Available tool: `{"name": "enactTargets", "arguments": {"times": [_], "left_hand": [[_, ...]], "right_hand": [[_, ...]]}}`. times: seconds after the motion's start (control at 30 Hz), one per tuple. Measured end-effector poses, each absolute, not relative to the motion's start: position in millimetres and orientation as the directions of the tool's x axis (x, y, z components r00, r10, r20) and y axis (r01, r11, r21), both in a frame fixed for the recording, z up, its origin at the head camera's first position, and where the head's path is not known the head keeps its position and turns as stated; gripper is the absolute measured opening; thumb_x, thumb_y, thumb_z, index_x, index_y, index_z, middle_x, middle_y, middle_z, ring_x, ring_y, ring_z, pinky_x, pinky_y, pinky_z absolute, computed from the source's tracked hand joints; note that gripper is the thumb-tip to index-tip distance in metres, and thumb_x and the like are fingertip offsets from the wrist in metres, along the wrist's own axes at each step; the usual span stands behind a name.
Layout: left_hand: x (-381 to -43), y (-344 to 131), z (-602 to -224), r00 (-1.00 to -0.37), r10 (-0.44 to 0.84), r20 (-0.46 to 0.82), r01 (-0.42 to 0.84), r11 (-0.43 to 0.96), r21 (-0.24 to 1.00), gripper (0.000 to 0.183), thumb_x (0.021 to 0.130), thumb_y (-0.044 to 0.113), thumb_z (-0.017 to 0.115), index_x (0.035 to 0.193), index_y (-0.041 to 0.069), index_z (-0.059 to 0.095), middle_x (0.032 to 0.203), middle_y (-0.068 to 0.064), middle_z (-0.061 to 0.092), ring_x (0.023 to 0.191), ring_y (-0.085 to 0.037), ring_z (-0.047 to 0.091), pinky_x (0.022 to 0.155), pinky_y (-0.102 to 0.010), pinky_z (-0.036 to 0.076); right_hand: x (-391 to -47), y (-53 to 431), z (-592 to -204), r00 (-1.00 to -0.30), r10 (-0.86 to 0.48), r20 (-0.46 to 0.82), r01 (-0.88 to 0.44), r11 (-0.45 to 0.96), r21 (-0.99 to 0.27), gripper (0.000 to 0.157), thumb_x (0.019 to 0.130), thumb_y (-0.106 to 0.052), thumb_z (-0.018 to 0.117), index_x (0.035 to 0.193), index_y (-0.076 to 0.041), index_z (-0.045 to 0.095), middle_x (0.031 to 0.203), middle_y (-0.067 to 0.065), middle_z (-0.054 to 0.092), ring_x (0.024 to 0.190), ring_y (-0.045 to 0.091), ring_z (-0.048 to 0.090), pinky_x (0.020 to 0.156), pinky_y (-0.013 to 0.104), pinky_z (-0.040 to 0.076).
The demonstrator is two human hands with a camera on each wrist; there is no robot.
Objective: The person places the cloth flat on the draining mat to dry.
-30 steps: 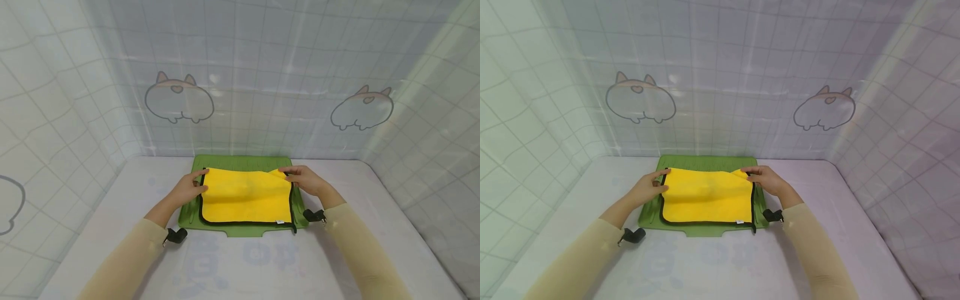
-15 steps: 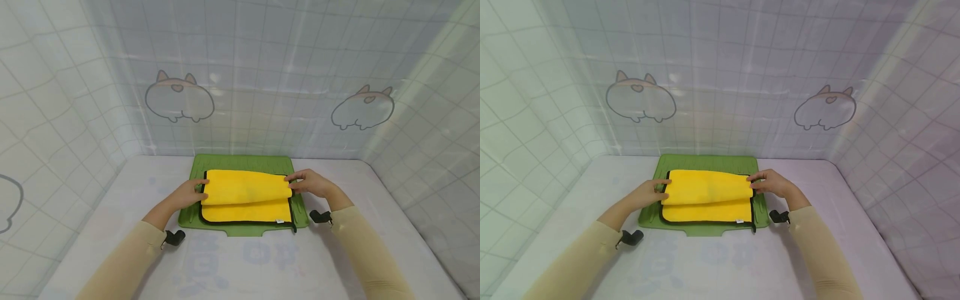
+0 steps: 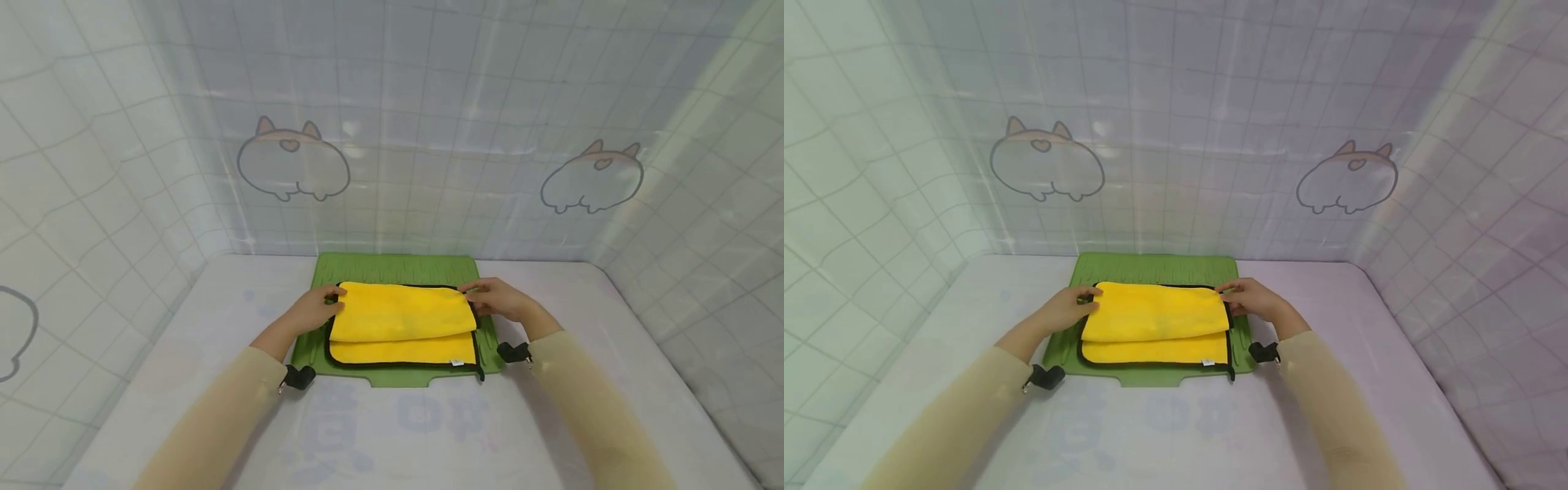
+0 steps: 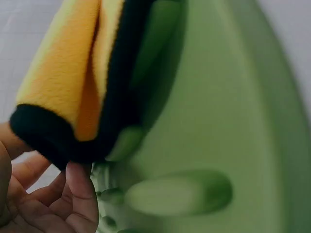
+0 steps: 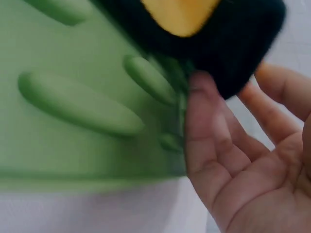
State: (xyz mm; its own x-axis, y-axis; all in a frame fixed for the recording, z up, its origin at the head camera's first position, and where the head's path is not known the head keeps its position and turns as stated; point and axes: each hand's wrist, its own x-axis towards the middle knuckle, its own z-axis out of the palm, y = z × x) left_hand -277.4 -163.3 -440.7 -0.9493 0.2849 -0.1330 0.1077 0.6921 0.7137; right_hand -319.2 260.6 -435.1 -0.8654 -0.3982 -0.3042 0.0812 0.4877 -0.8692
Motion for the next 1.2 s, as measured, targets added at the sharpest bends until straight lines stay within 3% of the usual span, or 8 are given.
{"name": "enactTargets", "arguments": {"times": [0.13,0.23,0.4,0.53,0.7,0.93,1.07,1.2], "left_hand": [[-283,-161,-444,-0.954,0.275,-0.119,0.118,0.709,0.695,0.04,0.104,0.02,0.055,0.141,0.005,0.055,0.149,-0.023,0.045,0.129,-0.04,0.049,0.09,-0.046,0.048],[-286,-161,-445,-0.954,0.28,-0.113,0.128,0.715,0.688,0.04,0.104,0.019,0.056,0.141,0.004,0.055,0.149,-0.023,0.045,0.128,-0.039,0.051,0.09,-0.046,0.048],[-289,-164,-444,-0.954,0.283,-0.095,0.147,0.723,0.675,0.04,0.103,0.017,0.057,0.141,0.005,0.056,0.15,-0.022,0.046,0.107,-0.033,0.058,0.08,-0.04,0.047],[-291,-165,-443,-0.958,0.276,-0.082,0.149,0.717,0.68,0.039,0.104,0.015,0.056,0.142,0.008,0.056,0.149,-0.021,0.046,0.101,-0.032,0.059,0.071,-0.035,0.048],[-294,-166,-438,-0.966,0.25,-0.07,0.128,0.694,0.708,0.039,0.104,0.014,0.054,0.143,0.011,0.056,0.136,-0.021,0.057,0.074,-0.026,0.056,0.057,-0.032,0.045],[-303,-166,-433,-0.97,0.242,-0.003,0.173,0.701,0.692,0.043,0.105,0.012,0.054,0.147,0.01,0.051,0.14,-0.02,0.054,0.079,-0.023,0.057,0.061,-0.031,0.047],[-311,-164,-431,-0.974,0.227,-0.016,0.152,0.702,0.696,0.046,0.105,0.012,0.052,0.151,0.013,0.045,0.134,-0.02,0.056,0.06,-0.021,0.049,0.054,-0.032,0.044],[-321,-159,-431,-0.975,0.218,-0.034,0.133,0.706,0.696,0.052,0.105,0.01,0.052,0.156,0.015,0.038,0.138,-0.021,0.052,0.059,-0.022,0.047,0.054,-0.032,0.043]], "right_hand": [[-321,253,-438,-0.875,-0.396,-0.279,0.053,0.495,-0.867,0.038,0.105,-0.018,0.056,0.138,-0.002,0.058,0.137,0.016,0.056,0.092,0.023,0.054,0.081,0.033,0.051],[-321,251,-437,-0.875,-0.404,-0.267,0.024,0.515,-0.857,0.036,0.104,-0.017,0.057,0.136,-0.001,0.06,0.138,0.018,0.055,0.096,0.023,0.052,0.081,0.034,0.048],[-323,252,-435,-0.89,-0.385,-0.246,-0.01,0.555,-0.832,0.037,0.1,-0.016,0.063,0.136,-0.004,0.062,0.144,0.018,0.051,0.105,0.023,0.058,0.086,0.036,0.053],[-327,252,-434,-0.911,-0.353,-0.214,-0.027,0.567,-0.823,0.038,0.099,-0.018,0.066,0.135,-0.007,0.063,0.145,0.017,0.05,0.093,0.023,0.058,0.081,0.035,0.054],[-330,252,-430,-0.929,-0.326,-0.176,-0.043,0.567,-0.823,0.04,0.099,-0.017,0.065,0.138,-0.007,0.061,0.15,0.018,0.045,0.085,0.026,0.059,0.081,0.039,0.054],[-338,245,-419,-0.958,-0.252,-0.138,-0.022,0.545,-0.838,0.041,0.101,-0.016,0.063,0.142,-0.012,0.058,0.155,0.012,0.04,0.086,0.031,0.056,0.084,0.046,0.052],[-346,240,-416,-0.966,-0.228,-0.125,-0.015,0.531,-0.847,0.044,0.102,-0.015,0.061,0.145,-0.014,0.055,0.155,0.012,0.04,0.09,0.036,0.053,0.084,0.048,0.049],[-354,235,-417,-0.973,-0.202,-0.108,-0.018,0.535,-0.845,0.046,0.102,-0.012,0.061,0.147,-0.013,0.052,0.157,0.013,0.037,0.091,0.031,0.054,0.084,0.045,0.049]]}}
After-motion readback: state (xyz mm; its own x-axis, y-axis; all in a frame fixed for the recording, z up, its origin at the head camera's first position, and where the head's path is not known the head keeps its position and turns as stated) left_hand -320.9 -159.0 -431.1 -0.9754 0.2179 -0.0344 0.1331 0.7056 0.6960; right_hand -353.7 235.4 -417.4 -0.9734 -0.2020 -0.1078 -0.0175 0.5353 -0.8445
